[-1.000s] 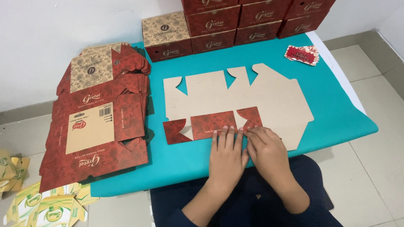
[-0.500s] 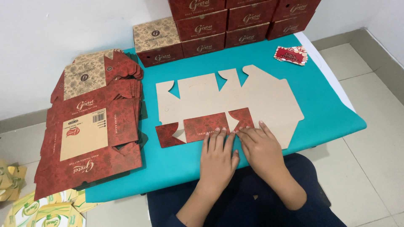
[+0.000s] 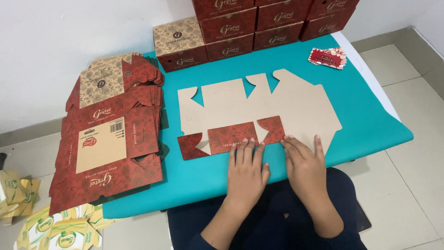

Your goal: Folding a flat cardboard template into a finished box by manipulating and tucking in various flaps.

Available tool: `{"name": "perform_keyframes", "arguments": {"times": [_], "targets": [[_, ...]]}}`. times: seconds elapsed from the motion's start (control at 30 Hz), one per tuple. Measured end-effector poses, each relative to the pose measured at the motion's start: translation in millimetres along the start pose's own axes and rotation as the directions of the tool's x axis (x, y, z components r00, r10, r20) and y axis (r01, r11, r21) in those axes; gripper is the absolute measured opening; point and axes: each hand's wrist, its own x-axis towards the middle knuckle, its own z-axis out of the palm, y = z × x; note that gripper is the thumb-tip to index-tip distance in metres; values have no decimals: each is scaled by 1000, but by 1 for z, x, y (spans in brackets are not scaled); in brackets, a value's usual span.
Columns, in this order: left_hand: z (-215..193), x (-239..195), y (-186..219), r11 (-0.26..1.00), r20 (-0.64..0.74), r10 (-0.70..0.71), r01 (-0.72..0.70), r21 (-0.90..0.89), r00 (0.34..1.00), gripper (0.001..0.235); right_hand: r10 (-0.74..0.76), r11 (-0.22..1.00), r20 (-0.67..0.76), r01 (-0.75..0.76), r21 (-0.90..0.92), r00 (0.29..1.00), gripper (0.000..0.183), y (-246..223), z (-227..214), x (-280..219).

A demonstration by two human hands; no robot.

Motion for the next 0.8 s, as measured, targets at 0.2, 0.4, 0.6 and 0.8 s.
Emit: {"name": "perform_keyframes", "arguments": {"times": [0.2, 0.4, 0.6, 0.8], "targets": [[2, 3, 5, 1000, -12, -7, 8, 26, 1000, 46, -65, 994, 149, 76, -73, 987, 33, -4, -15, 7], [22, 27, 24, 970, -23, 176, -178, -164, 984, 56, -21, 999, 194, 12, 48, 981, 22, 9, -14, 3], [22, 27, 25, 972, -87, 214, -221, -81, 973, 57, -162, 971, 17, 156, 180, 987, 35, 26, -8, -8], [20, 28, 27, 980, -47, 187, -190, -62, 981, 60, 19, 993, -215, 6, 115, 976, 13, 47, -18, -26]]}}
